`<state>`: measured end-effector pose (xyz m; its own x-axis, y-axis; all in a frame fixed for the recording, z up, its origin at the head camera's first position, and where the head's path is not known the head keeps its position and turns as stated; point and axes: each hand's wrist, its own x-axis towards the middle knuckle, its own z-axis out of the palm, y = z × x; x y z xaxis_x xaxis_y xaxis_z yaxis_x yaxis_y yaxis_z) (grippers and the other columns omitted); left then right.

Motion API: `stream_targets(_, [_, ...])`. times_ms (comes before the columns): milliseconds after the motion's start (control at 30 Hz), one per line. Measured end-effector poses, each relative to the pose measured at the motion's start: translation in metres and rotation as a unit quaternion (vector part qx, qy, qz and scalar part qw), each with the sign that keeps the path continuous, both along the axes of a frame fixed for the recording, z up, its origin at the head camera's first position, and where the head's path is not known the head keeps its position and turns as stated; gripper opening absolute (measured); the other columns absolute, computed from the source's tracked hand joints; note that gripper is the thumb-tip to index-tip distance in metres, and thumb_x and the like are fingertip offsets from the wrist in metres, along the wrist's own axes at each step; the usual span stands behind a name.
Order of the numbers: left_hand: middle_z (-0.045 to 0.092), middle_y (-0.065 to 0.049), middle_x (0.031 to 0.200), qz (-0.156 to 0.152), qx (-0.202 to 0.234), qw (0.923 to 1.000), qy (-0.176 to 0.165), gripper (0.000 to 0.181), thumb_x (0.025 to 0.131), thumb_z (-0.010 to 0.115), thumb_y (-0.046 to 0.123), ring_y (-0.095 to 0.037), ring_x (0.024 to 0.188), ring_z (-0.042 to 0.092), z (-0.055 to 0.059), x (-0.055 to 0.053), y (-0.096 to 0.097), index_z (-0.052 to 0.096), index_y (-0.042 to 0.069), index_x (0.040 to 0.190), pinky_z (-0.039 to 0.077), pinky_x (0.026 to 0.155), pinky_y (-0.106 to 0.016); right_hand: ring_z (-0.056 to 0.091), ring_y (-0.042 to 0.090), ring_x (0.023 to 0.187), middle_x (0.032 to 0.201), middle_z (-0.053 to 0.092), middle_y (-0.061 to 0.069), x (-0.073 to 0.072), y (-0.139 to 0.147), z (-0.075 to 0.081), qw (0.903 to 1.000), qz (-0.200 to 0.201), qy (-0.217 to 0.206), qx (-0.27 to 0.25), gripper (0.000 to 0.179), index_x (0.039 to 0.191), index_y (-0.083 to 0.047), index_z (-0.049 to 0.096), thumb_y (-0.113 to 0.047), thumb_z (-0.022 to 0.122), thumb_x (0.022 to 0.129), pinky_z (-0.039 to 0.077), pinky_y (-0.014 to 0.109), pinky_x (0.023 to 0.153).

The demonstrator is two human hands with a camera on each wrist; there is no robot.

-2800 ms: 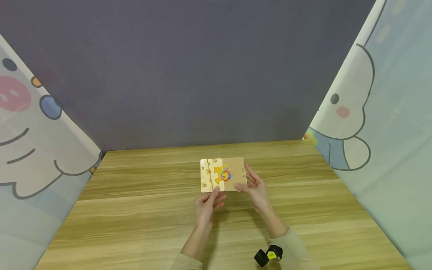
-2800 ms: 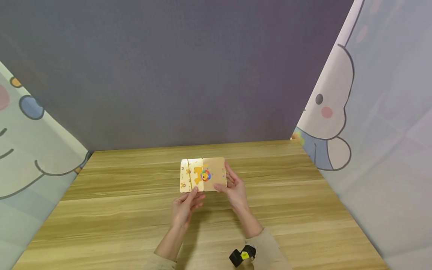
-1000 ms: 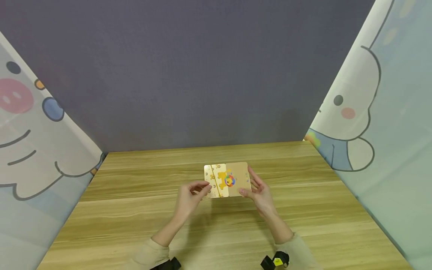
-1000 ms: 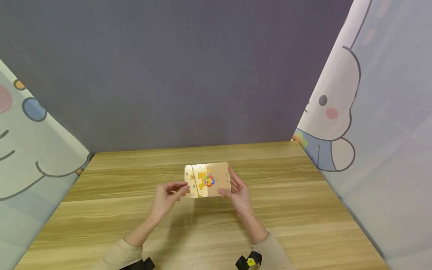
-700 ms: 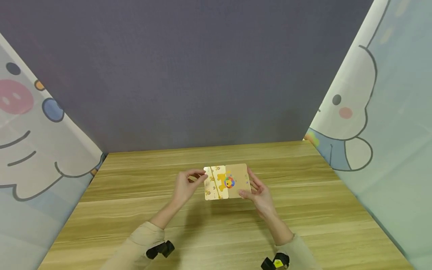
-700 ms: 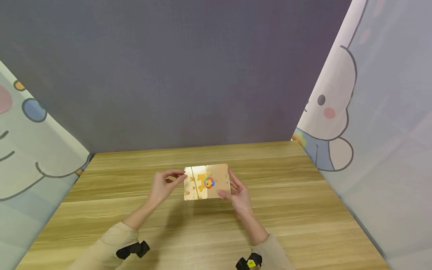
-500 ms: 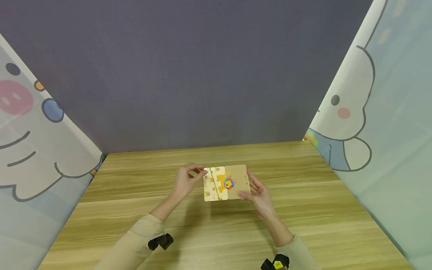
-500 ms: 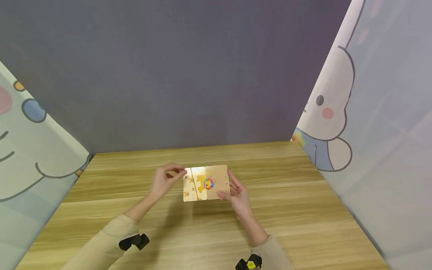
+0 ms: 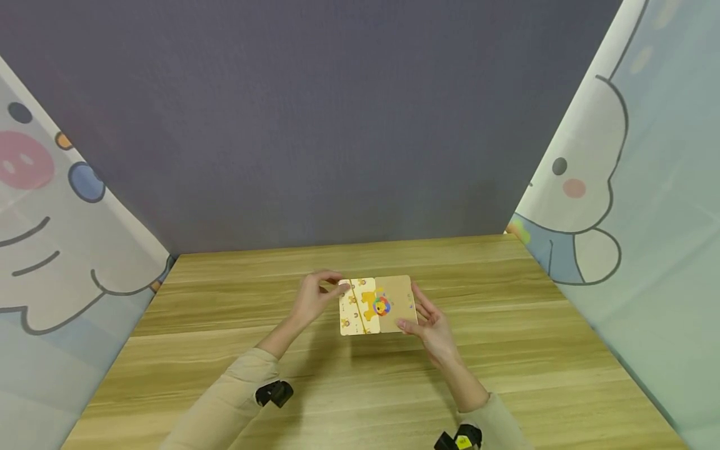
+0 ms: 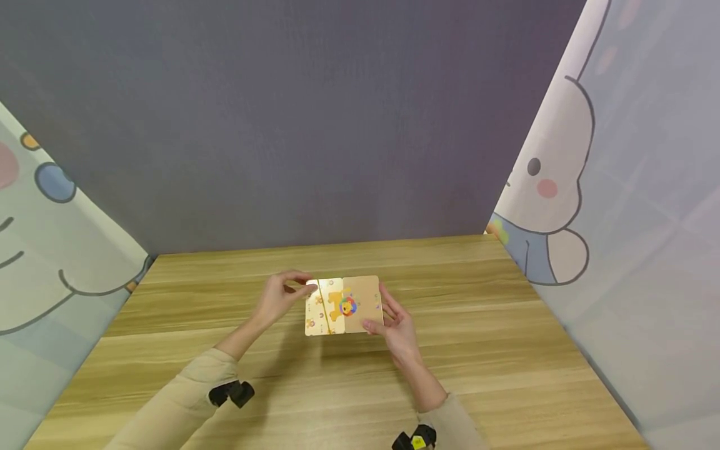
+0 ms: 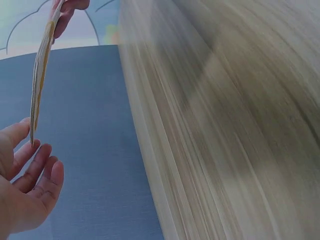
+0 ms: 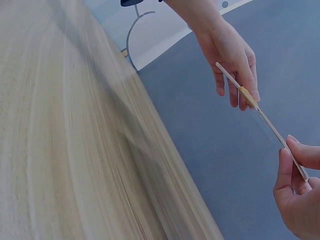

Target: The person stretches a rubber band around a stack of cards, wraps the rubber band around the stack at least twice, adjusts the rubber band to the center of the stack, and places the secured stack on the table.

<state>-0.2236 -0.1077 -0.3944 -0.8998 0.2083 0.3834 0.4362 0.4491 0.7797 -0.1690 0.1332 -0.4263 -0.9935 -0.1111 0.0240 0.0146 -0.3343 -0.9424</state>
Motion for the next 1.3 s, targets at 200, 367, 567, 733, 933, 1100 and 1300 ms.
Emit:
stream_targets(200, [0.062,-0.004,0.082,-0.013,-0.027,0.9995,0.01,0.024,0.081,0.066,0.019,-0.016,0.076,0.058,-0.003,0.0,0.004,0.065,0.001,0.097,0.051,0.058,-0.031,0.061,0.02,0.085,0.114,0.049,0.016,-0.001,0.001,-0.003,1.0,0.004,0.002,-0.005,0.078,0.14,-0.01,0.026,0.022,0.054,0.074,0.052,0.025,0.069])
stream_targets(367, [0.058,-0.001,0.078,-0.029,-0.046,0.9982,0.027,0.022,0.082,0.064,0.016,-0.015,0.073,0.057,-0.005,0.001,0.006,0.063,0.001,0.097,0.05,0.055,-0.023,0.062,0.02,0.083,0.113,0.049,0.015,0.0,0.003,-0.005,1.0,0.006,0.008,-0.001,0.078,0.14,-0.008,0.024,0.022,0.054,0.074,0.052,0.025,0.069])
stream_targets(567, [0.055,-0.002,0.078,-0.041,-0.045,0.9979,0.02,0.021,0.084,0.062,0.013,-0.013,0.07,0.055,-0.008,0.0,0.007,0.062,0.0,0.1,0.05,0.057,-0.021,0.061,0.019,0.084,0.113,0.048,0.017,0.0,0.004,-0.004,0.9999,0.014,0.005,0.004,0.077,0.14,-0.006,0.022,0.021,0.054,0.075,0.052,0.024,0.069])
stream_targets(733, [0.06,-0.005,0.083,-0.037,-0.044,0.9978,0.032,0.02,0.084,0.062,0.013,-0.013,0.061,0.053,-0.008,0.001,0.01,0.063,0.001,0.1,0.049,0.053,-0.022,0.06,0.02,0.085,0.117,0.045,0.022,0.001,0.002,-0.003,0.9997,0.019,0.005,0.017,0.078,0.139,-0.006,0.024,0.02,0.056,0.074,0.052,0.023,0.068])
stream_targets(933, [0.062,-0.015,0.103,-0.051,-0.04,0.9968,0.047,0.023,0.084,0.062,0.016,-0.004,0.04,0.037,-0.008,0.001,0.016,0.065,0.001,0.1,0.043,0.045,-0.021,0.058,0.022,0.09,0.122,0.039,0.024,0.002,-0.002,-0.005,0.9991,0.035,0.005,0.024,0.078,0.139,-0.007,0.024,0.018,0.058,0.073,0.051,0.025,0.071])
stream_targets(1100, [0.064,-0.01,0.097,-0.043,-0.019,0.9983,0.036,0.023,0.084,0.063,0.017,-0.002,0.041,0.031,-0.006,0.001,0.014,0.066,0.002,0.1,0.034,0.04,-0.02,0.06,0.021,0.086,0.116,0.046,0.019,0.001,-0.005,-0.004,0.9998,0.017,-0.008,0.011,0.078,0.139,-0.008,0.026,0.019,0.057,0.073,0.052,0.026,0.07])
stream_targets(1300, [0.064,-0.006,0.093,-0.052,-0.019,0.9983,0.02,0.019,0.085,0.061,0.014,-0.014,0.075,0.055,0.001,-0.001,0.007,0.065,0.003,0.1,0.049,0.062,-0.026,0.061,0.019,0.082,0.116,0.047,0.018,0.0,-0.004,-0.004,0.9998,0.017,-0.003,0.003,0.078,0.139,-0.009,0.025,0.019,0.057,0.073,0.052,0.022,0.065])
